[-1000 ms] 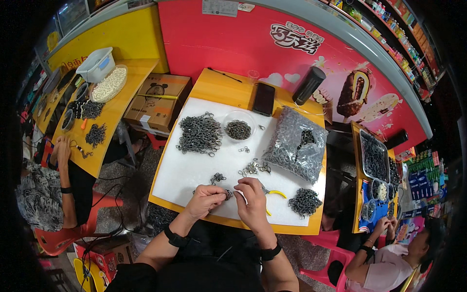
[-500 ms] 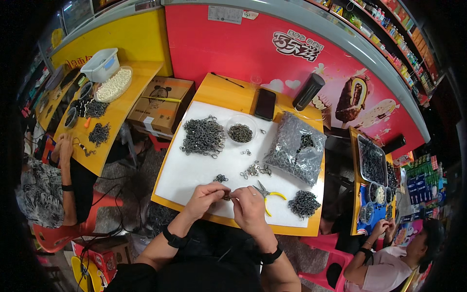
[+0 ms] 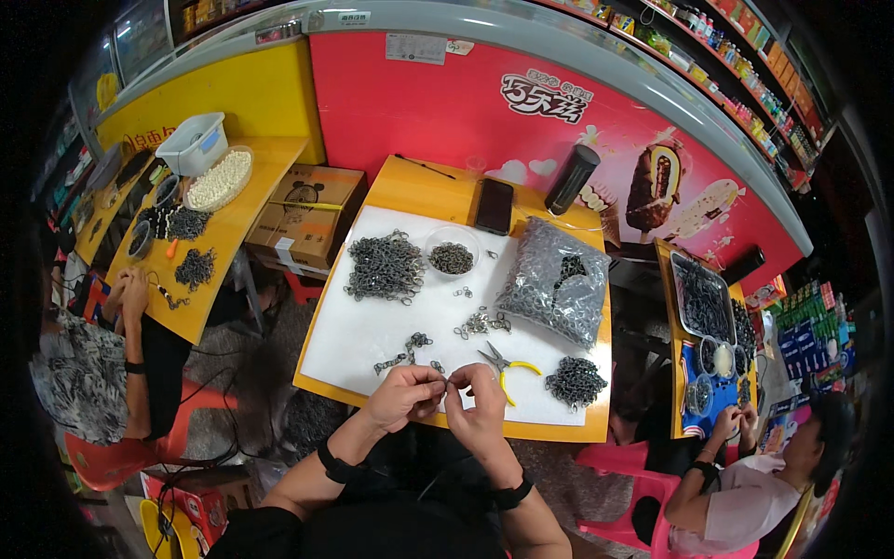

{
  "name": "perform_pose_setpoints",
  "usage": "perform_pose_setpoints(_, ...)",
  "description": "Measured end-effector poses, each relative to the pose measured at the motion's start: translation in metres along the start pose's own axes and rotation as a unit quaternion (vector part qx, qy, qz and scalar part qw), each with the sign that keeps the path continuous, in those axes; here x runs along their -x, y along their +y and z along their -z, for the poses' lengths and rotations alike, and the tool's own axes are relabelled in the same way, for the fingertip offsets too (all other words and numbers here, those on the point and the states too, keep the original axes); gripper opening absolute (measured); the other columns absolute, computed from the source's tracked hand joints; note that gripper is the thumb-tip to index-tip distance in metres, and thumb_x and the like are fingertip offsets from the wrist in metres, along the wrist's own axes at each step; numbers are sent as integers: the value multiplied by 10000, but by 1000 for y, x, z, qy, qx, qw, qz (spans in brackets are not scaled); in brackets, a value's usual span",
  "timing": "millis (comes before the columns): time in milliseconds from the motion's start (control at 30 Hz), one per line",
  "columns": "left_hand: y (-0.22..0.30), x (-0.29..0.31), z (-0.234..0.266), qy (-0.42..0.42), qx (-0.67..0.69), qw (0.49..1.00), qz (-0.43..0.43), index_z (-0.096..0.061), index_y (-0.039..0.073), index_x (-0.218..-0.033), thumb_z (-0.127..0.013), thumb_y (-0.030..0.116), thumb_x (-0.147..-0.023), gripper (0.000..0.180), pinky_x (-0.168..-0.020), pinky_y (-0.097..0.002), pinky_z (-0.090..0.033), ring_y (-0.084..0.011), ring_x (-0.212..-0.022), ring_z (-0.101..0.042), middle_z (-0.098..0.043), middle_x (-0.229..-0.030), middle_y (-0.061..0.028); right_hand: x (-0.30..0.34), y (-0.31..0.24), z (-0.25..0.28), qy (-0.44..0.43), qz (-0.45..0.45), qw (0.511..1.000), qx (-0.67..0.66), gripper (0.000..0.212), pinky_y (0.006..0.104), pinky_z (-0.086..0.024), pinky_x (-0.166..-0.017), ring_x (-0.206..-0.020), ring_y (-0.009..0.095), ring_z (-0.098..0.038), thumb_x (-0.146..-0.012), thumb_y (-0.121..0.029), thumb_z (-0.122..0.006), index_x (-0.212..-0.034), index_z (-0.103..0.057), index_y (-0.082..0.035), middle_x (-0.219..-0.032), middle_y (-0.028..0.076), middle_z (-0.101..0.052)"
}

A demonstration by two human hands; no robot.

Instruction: Manually assemble small metal rings and links into chains using pliers.

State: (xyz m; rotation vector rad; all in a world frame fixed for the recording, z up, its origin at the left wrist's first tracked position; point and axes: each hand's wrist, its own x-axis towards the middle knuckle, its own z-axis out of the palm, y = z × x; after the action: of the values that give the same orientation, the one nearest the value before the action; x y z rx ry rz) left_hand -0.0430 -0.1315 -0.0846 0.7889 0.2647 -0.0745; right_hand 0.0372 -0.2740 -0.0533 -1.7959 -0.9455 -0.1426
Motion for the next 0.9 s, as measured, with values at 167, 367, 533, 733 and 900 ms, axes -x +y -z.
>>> perform_pose_setpoints(167, 1, 5, 4, 22, 63, 997, 43, -672, -7, -967, -642, 65, -968, 78, -413, -199, -306, -26, -449, -391, -598, -723, -17, 1, 1, 9, -43, 1, 999, -13, 224, 344, -487, -682, -812, 261, -631, -766, 22, -740, -920, -587, -36, -931, 110, -646)
perform_pose_setpoints(367, 6, 15, 7, 49, 13, 998, -34, -683, -21, -954, -669, 19, -936, 46, -435, -194, -318, -43, -475, -416, -610, -734, -31, 4, 56, 61, -137, -5, 947, 289, 400, 497, -427, -905, -1163, 369, -529, -722, -295, -848, -986, -646, -73, -1292, 166, -578)
perform_pose_setpoints(533, 4, 19, -6, 94, -273, 915, -282, -693, -34, -940, -709, -25, -884, 59, -512, -228, -396, -92, -585, -524, -628, -762, -42, 15, 86, 69, -160, 4, 928, 336, 369, 501, -424, -902, -1124, 381, -539, -756, -310, -799, -973, -641, -56, -1289, 200, -576)
perform_pose_setpoints(733, 24, 37, -39, 132, -504, 728, -445, -689, -25, -914, -751, -50, -811, 123, -529, -276, -437, -179, -590, -578, -634, -771, -104, 12, 87, 64, -149, -16, 919, 364, 242, 501, -431, -849, -1038, 355, -573, -822, -218, -715, -935, -621, -26, -1155, 204, -618)
perform_pose_setpoints(900, 29, 41, -47, 145, -538, 692, -459, -694, -19, -907, -760, -52, -796, 133, -501, -282, -442, -177, -562, -581, -635, -769, -101, 10, 48, 59, -107, -324, 934, -103, 183, 373, -447, -858, -1015, 203, -589, -943, -176, -643, -884, -577, -16, -1093, 130, -647)
